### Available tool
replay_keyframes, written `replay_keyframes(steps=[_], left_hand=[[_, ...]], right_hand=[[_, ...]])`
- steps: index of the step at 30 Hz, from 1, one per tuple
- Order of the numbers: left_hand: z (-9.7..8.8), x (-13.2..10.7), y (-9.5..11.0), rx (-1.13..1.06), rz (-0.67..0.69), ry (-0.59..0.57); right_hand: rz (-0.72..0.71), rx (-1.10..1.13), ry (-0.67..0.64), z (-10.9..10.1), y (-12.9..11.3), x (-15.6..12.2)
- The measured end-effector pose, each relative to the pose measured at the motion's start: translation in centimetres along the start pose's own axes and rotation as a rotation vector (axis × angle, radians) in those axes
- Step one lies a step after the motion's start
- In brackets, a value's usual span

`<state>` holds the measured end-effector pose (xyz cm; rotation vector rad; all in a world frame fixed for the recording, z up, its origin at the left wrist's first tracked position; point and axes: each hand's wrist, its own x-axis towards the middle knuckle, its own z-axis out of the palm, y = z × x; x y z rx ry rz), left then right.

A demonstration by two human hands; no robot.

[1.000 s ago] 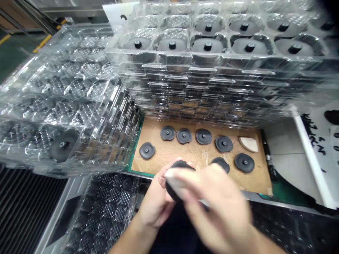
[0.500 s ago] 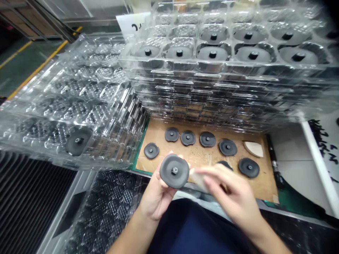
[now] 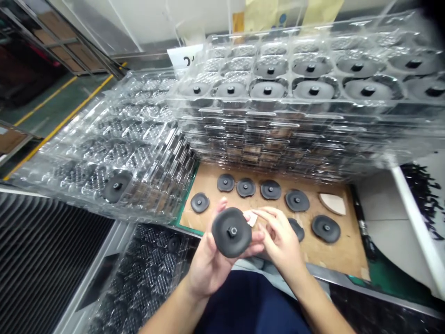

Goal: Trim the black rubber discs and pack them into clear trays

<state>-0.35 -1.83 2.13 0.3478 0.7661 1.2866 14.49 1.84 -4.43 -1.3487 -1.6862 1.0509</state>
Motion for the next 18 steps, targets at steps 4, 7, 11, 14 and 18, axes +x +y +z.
replay_keyframes(steps=[4,7,11,14,18], left_hand=[[-0.2,0.7,-0.7,0.643,0.478,-0.186],[-0.1,1.3,-1.1,0.987,0.648,-0.295],[-0.4,1.7,-1.4,1.166,0.784,-0.404],[-0.7,1.6,-1.5,1.191,0.751,-0.401],[-0.7,0.9,-1.0,1.167,0.579,-0.336]], right_hand=[[0.027,0.07,0.034,-2.1,-0.4,-1.3],[0.077,0.091,0.111,-3.6,-0.5,-2.5],[0.104,0.308,0.217,-5.6,-1.5,-3.5],[0.106,0.463,0.092,-6.2,-2.9,-3.5],[0.22,0.508,-0.136,-6.2,-4.4,-2.9]])
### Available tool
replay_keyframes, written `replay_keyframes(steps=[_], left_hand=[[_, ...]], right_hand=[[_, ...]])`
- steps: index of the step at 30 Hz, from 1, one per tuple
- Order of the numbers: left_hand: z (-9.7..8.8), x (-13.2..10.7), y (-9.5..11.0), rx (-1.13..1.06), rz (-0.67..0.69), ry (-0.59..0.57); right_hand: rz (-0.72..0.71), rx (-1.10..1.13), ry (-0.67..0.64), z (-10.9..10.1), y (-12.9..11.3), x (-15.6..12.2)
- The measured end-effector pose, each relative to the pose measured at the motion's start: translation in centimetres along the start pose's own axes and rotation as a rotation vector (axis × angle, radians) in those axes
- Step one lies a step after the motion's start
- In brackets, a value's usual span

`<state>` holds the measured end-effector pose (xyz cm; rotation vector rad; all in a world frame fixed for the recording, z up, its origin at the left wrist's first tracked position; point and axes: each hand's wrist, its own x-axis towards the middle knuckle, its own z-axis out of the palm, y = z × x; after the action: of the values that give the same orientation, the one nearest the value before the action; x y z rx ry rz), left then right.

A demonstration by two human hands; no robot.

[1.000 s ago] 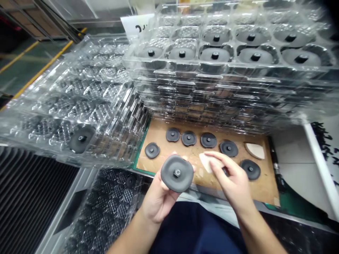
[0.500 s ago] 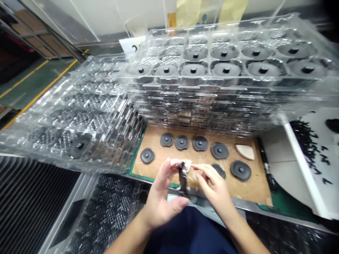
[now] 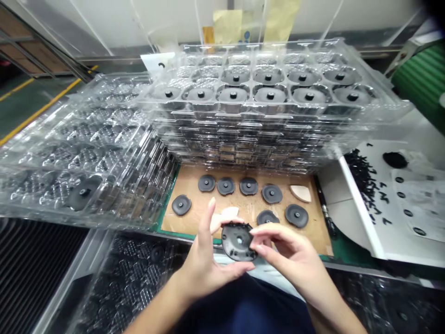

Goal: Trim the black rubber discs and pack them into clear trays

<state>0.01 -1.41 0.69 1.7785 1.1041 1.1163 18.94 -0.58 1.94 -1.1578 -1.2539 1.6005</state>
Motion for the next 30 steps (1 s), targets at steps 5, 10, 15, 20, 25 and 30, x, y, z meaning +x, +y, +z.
replay_keyframes(steps=[5,10,15,20,25,30], left_hand=[[-0.4,-0.1,1.1,-0.239,-0.263,-0.159],[-0.3,-0.5,1.5,-0.504,-0.456,-0.262],[-0.1,-0.8,1.5,-0.512,-0.473,-0.276],[0.3,-0.7,1.3,-0.479,-0.436,-0.301],[0.5,-0.5,1.1,-0.477,-0.349,-0.288],[0.5,-0.2,0.5,-0.447,-0.401,-0.225]], right_hand=[[0.172,0.241,-0.245,-0.1,-1.1,0.7],[0.286,0.396,-0.351,-0.1,-1.7,0.5],[0.326,0.46,-0.339,-0.1,-1.2,-0.1],[0.296,0.473,-0.345,-0.6,-1.2,-0.7],[0.265,0.461,-0.291,-0.8,-0.5,-0.9],[0.019,-0.053,-0.132,-1.4,0.7,-0.7]])
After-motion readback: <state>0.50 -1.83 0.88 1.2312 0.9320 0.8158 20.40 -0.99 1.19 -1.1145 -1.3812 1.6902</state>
